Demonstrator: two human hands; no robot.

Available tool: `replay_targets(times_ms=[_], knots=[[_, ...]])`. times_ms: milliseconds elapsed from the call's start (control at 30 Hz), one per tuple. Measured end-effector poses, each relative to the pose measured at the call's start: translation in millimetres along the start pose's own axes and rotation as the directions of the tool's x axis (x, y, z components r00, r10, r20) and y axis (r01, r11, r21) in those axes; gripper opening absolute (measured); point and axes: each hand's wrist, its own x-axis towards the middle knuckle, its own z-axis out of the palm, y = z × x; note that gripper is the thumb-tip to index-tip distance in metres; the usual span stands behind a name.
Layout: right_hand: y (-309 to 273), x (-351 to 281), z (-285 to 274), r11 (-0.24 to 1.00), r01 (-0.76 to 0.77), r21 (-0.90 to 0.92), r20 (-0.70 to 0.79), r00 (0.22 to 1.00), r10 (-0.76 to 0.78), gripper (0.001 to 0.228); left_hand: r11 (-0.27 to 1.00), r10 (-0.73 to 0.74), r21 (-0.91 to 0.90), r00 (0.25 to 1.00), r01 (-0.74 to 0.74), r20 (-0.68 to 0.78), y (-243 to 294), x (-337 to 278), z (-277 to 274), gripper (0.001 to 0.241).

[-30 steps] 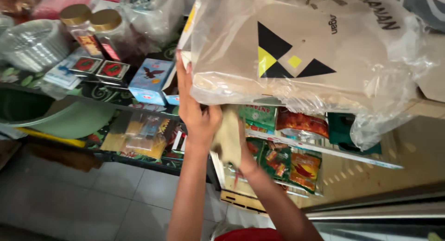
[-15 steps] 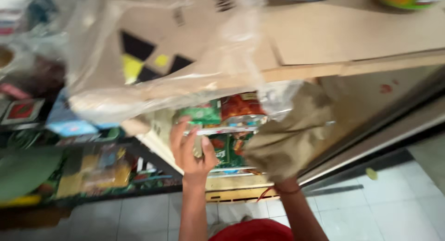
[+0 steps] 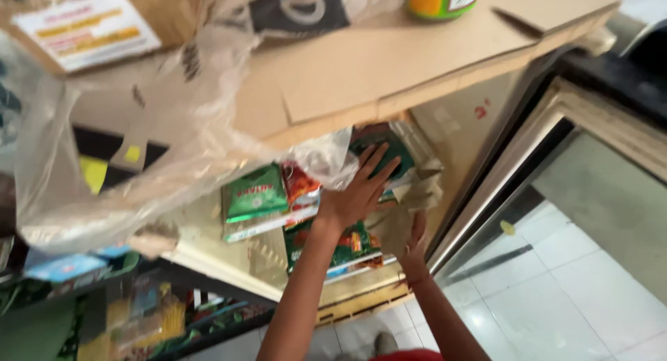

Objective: The person wipes the glass and frame of a display case with a cloth. They clean the top edge, sides, and glass surface of the case, moving around it to reach different areas.

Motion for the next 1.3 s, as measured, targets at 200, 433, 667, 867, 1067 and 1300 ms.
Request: replay_targets(times_ms=[200,433,667,867,1067,1300], knots=[[-13.5,-27.1,27.9,0.995,-0.092,-0.031,0.056,0.994,0.094,0.047,0.999,-0.04,-0.016,0.997,0.041,0.061,-6.4,1.0,13.1,0.055],[-27.3,-43.7,22.3,0.98,-0.197,0.028,0.187,0.964,0.188,0.044,0.995,-0.088,-0.034,0.994,0.091,0.066,-1.6,-4.9,1.3,0.058],[-31.8,28.5,-34.5,0.961,-0.23,0.151,-0.017,0.972,0.235,0.042,0.933,-0.298,-0.056,0.85,0.356,0.434,10.2,-6.9,-25.6,0.062],[-76.3,60.9,-28.0,0.44,-0.27,0.857,0.012,0.862,0.506,0.036,0.966,-0.215,-0.126,0.973,0.224,0.087,14.7,-77.3,-59.1,0.054],[-93.4,28.6,40.7,0.564,-0.378,0.734,0.102,0.882,0.459,0.029,0.925,-0.376,-0.048,0.926,0.377,0.024,-10.0,-142.4,-98.0,0.045],[-148.1,-29.1,163.8,0.89,-0.426,-0.166,-0.042,0.904,0.425,0.053,0.839,-0.501,-0.169,0.856,0.517,0.131,-37.7,-186.2,-167.2,0.043]])
